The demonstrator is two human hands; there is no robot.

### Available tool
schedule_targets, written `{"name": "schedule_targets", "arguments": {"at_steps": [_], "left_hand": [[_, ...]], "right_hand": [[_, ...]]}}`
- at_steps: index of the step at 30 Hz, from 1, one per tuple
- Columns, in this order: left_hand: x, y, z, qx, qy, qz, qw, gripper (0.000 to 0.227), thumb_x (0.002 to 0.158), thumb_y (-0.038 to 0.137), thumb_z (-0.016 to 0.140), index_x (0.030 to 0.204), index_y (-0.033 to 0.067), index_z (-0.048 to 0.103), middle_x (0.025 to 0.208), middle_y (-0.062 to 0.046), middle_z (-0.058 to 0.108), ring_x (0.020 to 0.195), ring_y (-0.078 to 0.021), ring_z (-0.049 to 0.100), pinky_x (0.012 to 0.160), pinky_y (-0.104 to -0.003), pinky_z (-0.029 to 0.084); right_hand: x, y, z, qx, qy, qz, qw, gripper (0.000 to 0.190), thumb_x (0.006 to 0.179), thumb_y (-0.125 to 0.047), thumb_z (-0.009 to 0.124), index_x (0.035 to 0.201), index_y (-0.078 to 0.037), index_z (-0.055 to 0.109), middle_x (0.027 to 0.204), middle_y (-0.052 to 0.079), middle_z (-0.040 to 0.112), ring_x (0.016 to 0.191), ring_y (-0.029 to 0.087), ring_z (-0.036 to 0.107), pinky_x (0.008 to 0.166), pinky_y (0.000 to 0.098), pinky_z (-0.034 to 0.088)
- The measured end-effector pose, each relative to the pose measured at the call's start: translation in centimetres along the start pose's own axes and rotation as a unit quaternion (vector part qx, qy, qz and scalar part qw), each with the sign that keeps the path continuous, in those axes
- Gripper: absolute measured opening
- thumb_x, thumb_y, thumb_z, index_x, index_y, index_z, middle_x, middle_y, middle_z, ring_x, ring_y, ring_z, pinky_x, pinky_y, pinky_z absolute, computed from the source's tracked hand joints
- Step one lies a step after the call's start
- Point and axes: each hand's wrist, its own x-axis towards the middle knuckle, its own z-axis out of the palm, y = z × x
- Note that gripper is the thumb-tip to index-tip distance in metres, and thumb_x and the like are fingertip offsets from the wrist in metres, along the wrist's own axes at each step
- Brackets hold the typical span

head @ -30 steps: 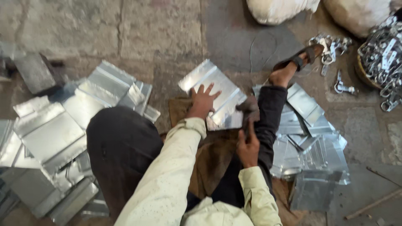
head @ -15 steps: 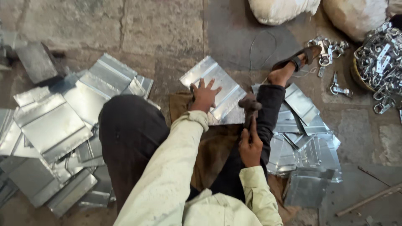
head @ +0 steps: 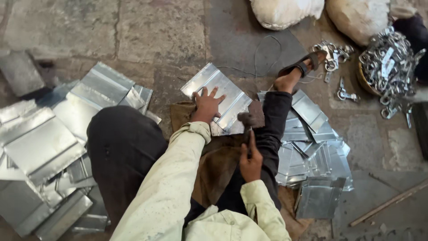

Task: The person sits on the floor and uses a hammer to strike a rectangular metal sheet placed on a wooden block. They repeatedly hammer the sheet, occasionally repositioning it with their left hand, while surrounded by stacks of similar metal pieces.

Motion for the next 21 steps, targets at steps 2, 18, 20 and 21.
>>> {"name": "schedule_targets", "arguments": {"at_steps": [2, 18, 20, 21], "left_hand": [[0.3, -0.2, -0.2, 0.003, -0.008, -0.006, 1.000, 0.102, 0.082, 0.054, 0.081, 0.160, 0.0529, 0.015, 0.174, 0.008, -0.002, 0.158, -0.0406, 0.005, 0.114, -0.078, 0.019], [1.3, 0.1, 1.6, -0.001, 0.024, -0.010, 1.000, 0.105, 0.076, 0.062, 0.082, 0.159, 0.0519, 0.019, 0.174, 0.004, 0.004, 0.155, -0.0437, 0.009, 0.108, -0.080, 0.025], [1.3, -0.1, 1.9, 0.004, 0.050, -0.009, 0.999, 0.102, 0.078, 0.064, 0.079, 0.159, 0.0525, 0.020, 0.174, 0.004, 0.006, 0.156, -0.0424, 0.010, 0.109, -0.080, 0.023], [1.3, -0.2, 2.0, 0.007, 0.063, -0.008, 0.998, 0.100, 0.078, 0.065, 0.078, 0.160, 0.0528, 0.020, 0.175, 0.005, 0.006, 0.156, -0.0417, 0.010, 0.110, -0.080, 0.022]], "right_hand": [[0.4, 0.9, 0.5, -0.016, -0.015, -0.032, 0.999, 0.052, 0.104, -0.012, 0.063, 0.154, -0.009, 0.049, 0.126, 0.025, 0.070, 0.112, 0.021, 0.066, 0.093, 0.0313, 0.052], [1.8, 1.2, 0.2, 0.044, -0.033, 0.137, 0.989, 0.054, 0.101, -0.016, 0.066, 0.154, -0.017, 0.053, 0.073, 0.018, 0.057, 0.059, 0.012, 0.045, 0.056, 0.0326, 0.045], [0.3, 0.3, 0.3, 0.068, -0.006, 0.077, 0.995, 0.056, 0.102, -0.016, 0.064, 0.156, -0.015, 0.049, 0.080, 0.017, 0.061, 0.065, 0.010, 0.051, 0.061, 0.0311, 0.047], [0.2, 0.2, 0.7, 0.038, -0.001, 0.013, 0.999, 0.056, 0.103, -0.015, 0.063, 0.157, -0.014, 0.047, 0.085, 0.016, 0.064, 0.069, 0.009, 0.055, 0.065, 0.0303, 0.050]]}}
